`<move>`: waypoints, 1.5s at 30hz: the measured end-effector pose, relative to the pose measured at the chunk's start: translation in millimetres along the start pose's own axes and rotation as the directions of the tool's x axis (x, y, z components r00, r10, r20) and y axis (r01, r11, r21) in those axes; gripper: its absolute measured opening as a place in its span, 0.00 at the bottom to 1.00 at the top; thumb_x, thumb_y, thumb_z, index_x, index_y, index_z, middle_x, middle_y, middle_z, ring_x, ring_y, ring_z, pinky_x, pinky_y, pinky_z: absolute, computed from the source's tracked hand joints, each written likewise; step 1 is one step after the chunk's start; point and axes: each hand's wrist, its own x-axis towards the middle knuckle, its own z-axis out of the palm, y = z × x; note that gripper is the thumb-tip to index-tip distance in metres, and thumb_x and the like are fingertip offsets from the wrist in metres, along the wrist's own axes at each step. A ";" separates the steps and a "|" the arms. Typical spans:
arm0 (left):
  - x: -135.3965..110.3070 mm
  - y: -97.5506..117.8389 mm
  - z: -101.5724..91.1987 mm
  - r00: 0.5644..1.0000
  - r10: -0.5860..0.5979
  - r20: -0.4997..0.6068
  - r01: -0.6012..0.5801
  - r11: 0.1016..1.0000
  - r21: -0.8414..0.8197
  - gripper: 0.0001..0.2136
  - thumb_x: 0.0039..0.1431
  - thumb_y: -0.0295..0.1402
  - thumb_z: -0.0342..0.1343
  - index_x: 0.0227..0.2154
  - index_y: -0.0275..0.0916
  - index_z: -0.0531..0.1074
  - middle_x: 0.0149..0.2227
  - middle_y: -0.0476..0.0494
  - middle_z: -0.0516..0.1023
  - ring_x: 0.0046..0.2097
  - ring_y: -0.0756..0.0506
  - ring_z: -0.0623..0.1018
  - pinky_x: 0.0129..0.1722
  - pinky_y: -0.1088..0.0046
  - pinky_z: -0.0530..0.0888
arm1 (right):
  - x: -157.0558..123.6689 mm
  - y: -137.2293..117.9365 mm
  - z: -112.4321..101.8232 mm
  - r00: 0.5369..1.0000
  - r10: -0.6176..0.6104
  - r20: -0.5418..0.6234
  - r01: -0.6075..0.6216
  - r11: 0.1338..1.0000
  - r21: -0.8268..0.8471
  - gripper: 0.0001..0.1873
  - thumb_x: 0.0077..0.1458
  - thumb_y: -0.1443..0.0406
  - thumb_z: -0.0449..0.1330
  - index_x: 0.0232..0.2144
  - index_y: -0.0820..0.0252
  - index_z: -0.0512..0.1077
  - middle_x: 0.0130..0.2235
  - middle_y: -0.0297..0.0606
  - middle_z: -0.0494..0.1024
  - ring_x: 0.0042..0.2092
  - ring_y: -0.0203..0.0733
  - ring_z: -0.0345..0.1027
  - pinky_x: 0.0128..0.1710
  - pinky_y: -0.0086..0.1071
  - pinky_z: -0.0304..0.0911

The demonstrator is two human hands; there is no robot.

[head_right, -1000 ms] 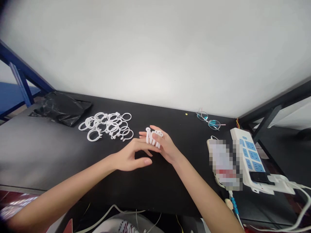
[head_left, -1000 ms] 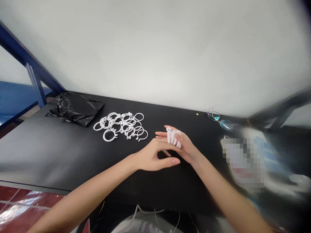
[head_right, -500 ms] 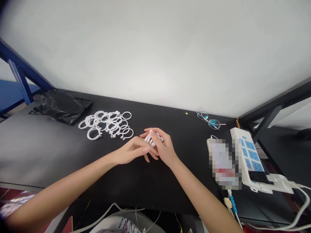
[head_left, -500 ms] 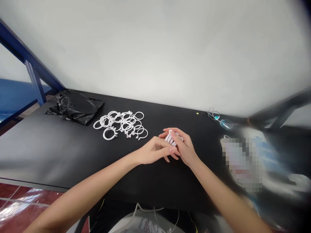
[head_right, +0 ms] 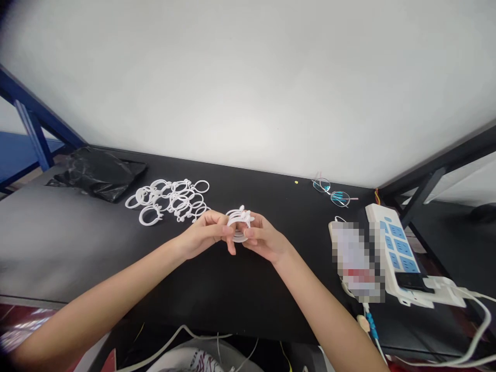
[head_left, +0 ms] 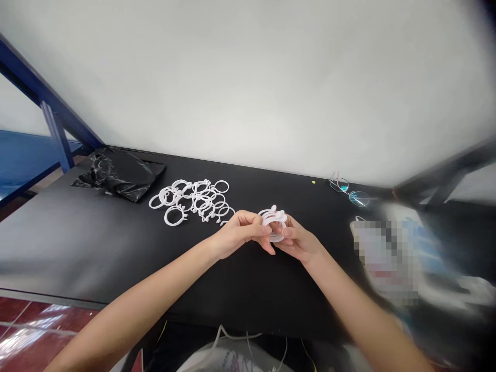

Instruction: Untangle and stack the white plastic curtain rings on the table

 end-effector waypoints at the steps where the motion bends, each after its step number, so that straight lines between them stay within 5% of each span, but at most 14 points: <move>1: 0.8 -1.6 0.6 0.999 -0.008 -0.038 0.009 1.000 0.016 0.22 0.54 0.33 0.62 0.15 0.35 0.56 0.23 0.49 0.73 0.25 0.49 0.80 0.30 0.76 0.74 | 0.1 1.4 2.2 1.000 0.004 -0.003 -0.004 1.000 0.009 0.20 0.40 0.57 0.73 0.20 0.61 0.66 0.16 0.24 0.65 0.16 0.25 0.54 0.15 0.20 0.51; 4: 2.5 -5.9 2.7 0.980 0.066 -0.189 -0.035 0.987 0.160 0.21 0.51 0.29 0.61 0.18 0.38 0.49 0.23 0.54 0.67 0.20 0.55 0.73 0.21 0.80 0.68 | -0.6 2.0 10.0 0.997 0.002 -0.075 -0.005 0.999 -0.043 0.18 0.39 0.59 0.74 0.20 0.62 0.69 0.17 0.24 0.66 0.15 0.24 0.55 0.12 0.19 0.52; 7: 1.9 -7.2 2.6 0.932 0.228 -0.282 -0.092 0.902 0.422 0.12 0.51 0.25 0.58 0.29 0.39 0.57 0.29 0.54 0.67 0.24 0.55 0.71 0.21 0.82 0.66 | -2.2 0.7 18.6 0.985 -0.018 -0.170 -0.011 0.986 -0.168 0.14 0.38 0.64 0.75 0.22 0.63 0.73 0.19 0.28 0.73 0.17 0.28 0.64 0.17 0.22 0.64; 10: 0.2 -4.2 -1.4 0.942 0.286 -0.176 -0.079 0.698 0.712 0.18 0.53 0.22 0.52 0.47 0.42 0.60 0.37 0.50 0.71 0.28 0.54 0.73 0.24 0.80 0.67 | -3.3 0.6 25.3 0.979 -0.019 -0.202 -0.034 0.967 -0.253 0.13 0.37 0.67 0.75 0.23 0.64 0.75 0.17 0.30 0.75 0.18 0.32 0.69 0.20 0.24 0.69; 12: -0.8 -0.6 -4.7 0.970 0.239 -0.050 -0.085 0.523 0.848 0.19 0.54 0.21 0.49 0.49 0.40 0.62 0.35 0.49 0.73 0.30 0.52 0.74 0.28 0.79 0.68 | -3.8 0.8 27.1 0.978 -0.002 -0.207 -0.056 0.960 -0.275 0.12 0.39 0.66 0.74 0.25 0.65 0.76 0.18 0.32 0.77 0.19 0.35 0.72 0.20 0.24 0.70; 14: -1.6 2.9 -6.7 0.986 0.163 0.036 -0.103 0.429 0.897 0.15 0.56 0.21 0.46 0.46 0.38 0.66 0.29 0.51 0.74 0.28 0.52 0.73 0.28 0.78 0.68 | -4.1 0.3 26.6 0.984 0.028 -0.176 -0.078 0.956 -0.281 0.11 0.43 0.64 0.73 0.27 0.66 0.77 0.24 0.38 0.81 0.23 0.38 0.76 0.19 0.24 0.70; 19: -2.7 5.1 -4.7 0.996 0.060 0.065 -0.084 0.409 0.908 0.14 0.56 0.23 0.48 0.45 0.38 0.67 0.20 0.56 0.70 0.22 0.52 0.71 0.25 0.80 0.65 | -4.7 -0.1 23.6 0.989 0.131 -0.062 -0.143 0.947 -0.289 0.15 0.51 0.58 0.67 0.31 0.69 0.79 0.34 0.48 0.83 0.24 0.40 0.78 0.17 0.23 0.69; 24: -0.7 -2.5 -8.3 0.998 0.025 0.061 -0.065 0.232 0.970 0.12 0.56 0.24 0.49 0.43 0.38 0.69 0.23 0.51 0.75 0.24 0.49 0.75 0.24 0.78 0.63 | -1.7 8.2 29.4 0.970 0.115 -0.215 -0.179 0.935 -0.306 0.25 0.55 0.51 0.62 0.22 0.70 0.77 0.27 0.48 0.82 0.17 0.36 0.73 0.10 0.19 0.57; 27: 0.5 -3.8 -14.5 0.997 0.042 0.066 -0.072 0.143 0.987 0.08 0.56 0.23 0.50 0.38 0.37 0.68 0.25 0.49 0.76 0.24 0.48 0.75 0.23 0.78 0.62 | -0.6 9.2 31.3 0.967 0.092 -0.239 -0.167 0.934 -0.316 0.29 0.57 0.48 0.59 0.22 0.69 0.76 0.26 0.47 0.82 0.18 0.36 0.73 0.12 0.20 0.58; 32: 0.0 4.2 -19.3 0.993 0.055 0.102 -0.116 0.439 0.891 0.11 0.59 0.21 0.45 0.41 0.36 0.66 0.18 0.55 0.73 0.22 0.51 0.75 0.24 0.81 0.66 | -4.2 1.6 31.2 0.993 0.086 -0.079 -0.112 0.893 -0.437 0.18 0.57 0.54 0.62 0.33 0.65 0.78 0.25 0.38 0.81 0.22 0.36 0.73 0.26 0.30 0.71; 37: -0.1 10.1 -15.5 0.993 0.029 0.117 -0.106 0.677 0.728 0.09 0.61 0.26 0.49 0.42 0.34 0.71 0.20 0.52 0.75 0.22 0.51 0.77 0.24 0.81 0.70 | -10.0 0.1 41.0 0.995 -0.090 -0.049 0.038 0.768 -0.640 0.20 0.63 0.56 0.56 0.25 0.61 0.77 0.19 0.36 0.78 0.35 0.43 0.77 0.44 0.38 0.70; 45: -2.2 17.9 -7.0 1.000 0.019 0.023 -0.029 0.828 0.561 0.15 0.63 0.38 0.53 0.43 0.32 0.75 0.23 0.48 0.76 0.22 0.52 0.74 0.22 0.80 0.69 | -19.5 -2.6 58.1 0.940 -0.287 0.186 0.301 0.434 -0.849 0.17 0.64 0.63 0.55 0.28 0.56 0.81 0.29 0.37 0.83 0.34 0.42 0.77 0.38 0.35 0.71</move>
